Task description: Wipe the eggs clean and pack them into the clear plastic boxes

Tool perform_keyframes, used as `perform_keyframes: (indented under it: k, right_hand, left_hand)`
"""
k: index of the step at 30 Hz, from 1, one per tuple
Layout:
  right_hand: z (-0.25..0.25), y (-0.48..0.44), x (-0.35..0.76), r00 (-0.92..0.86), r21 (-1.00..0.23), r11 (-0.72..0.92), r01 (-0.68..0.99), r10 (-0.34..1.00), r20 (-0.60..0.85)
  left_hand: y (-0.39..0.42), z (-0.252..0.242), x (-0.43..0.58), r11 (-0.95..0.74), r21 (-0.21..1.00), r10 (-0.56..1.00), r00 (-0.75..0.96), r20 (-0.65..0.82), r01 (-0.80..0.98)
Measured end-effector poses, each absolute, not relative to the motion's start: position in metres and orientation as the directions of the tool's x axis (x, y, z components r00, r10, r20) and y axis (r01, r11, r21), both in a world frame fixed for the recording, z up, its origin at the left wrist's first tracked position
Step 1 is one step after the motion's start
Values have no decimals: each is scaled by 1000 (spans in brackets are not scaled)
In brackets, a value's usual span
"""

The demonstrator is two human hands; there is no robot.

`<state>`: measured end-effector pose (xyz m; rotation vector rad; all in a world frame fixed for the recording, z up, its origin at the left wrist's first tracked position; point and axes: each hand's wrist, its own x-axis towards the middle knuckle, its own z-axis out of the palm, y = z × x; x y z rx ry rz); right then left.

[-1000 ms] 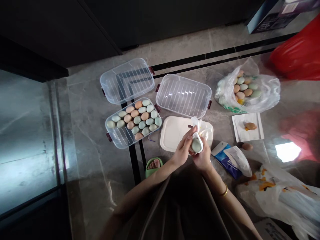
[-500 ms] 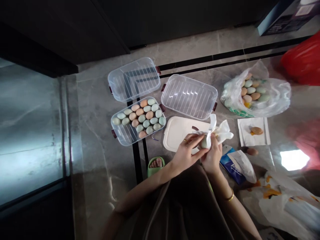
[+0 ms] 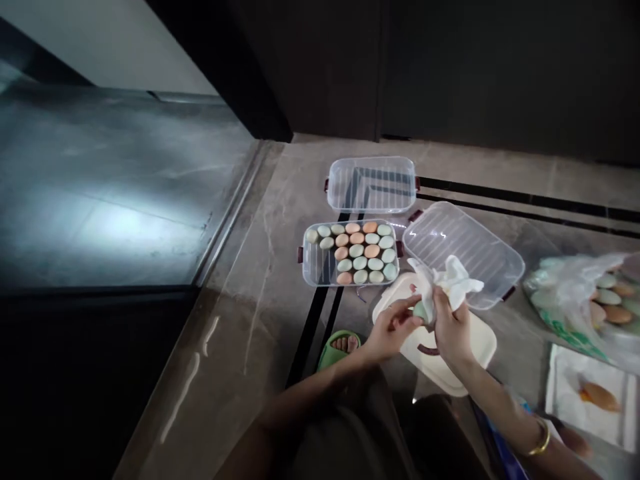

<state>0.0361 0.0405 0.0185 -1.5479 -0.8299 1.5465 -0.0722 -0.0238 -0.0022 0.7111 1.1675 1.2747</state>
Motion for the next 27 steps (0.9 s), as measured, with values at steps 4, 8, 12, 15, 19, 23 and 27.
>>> perform_keyframes:
  k: [4, 8, 12, 15, 19, 23, 27]
  right_hand:
    - [16, 60, -25, -98, -925, -379, 18, 920, -379]
    - [4, 73, -96, -212, -849, -525, -64, 838, -502]
    - [-24, 78, -145, -178, -734, -668, -125, 743, -646]
    - [-45, 78, -155, -62, -784, -593, -182, 803, -593]
    - [-59, 86, -140, 56, -838, -503, -211, 850, -524]
    - [-61, 101, -116, 109, -858, -486, -167, 855, -506]
    - [-59, 106, -103, 89, -871, -466, -154, 871, -482]
  left_hand:
    - [-22, -17, -103, 143, 764, 883, -267, -386, -630]
    - [-16, -25, -147, 35, 699, 810, -389, -439, -714]
    - [-21, -39, -192, 24, 741, 818, -413, -401, -671]
    - [-30, -61, -223, 40, 859, 821, -473, -320, -511]
    - [-36, -97, -264, 141, 990, 836, -534, -124, -9]
    - [-25, -120, -291, 169, 868, 903, -427, 54, 467]
    - [-12, -133, -301, 130, 785, 949, -306, 78, 606]
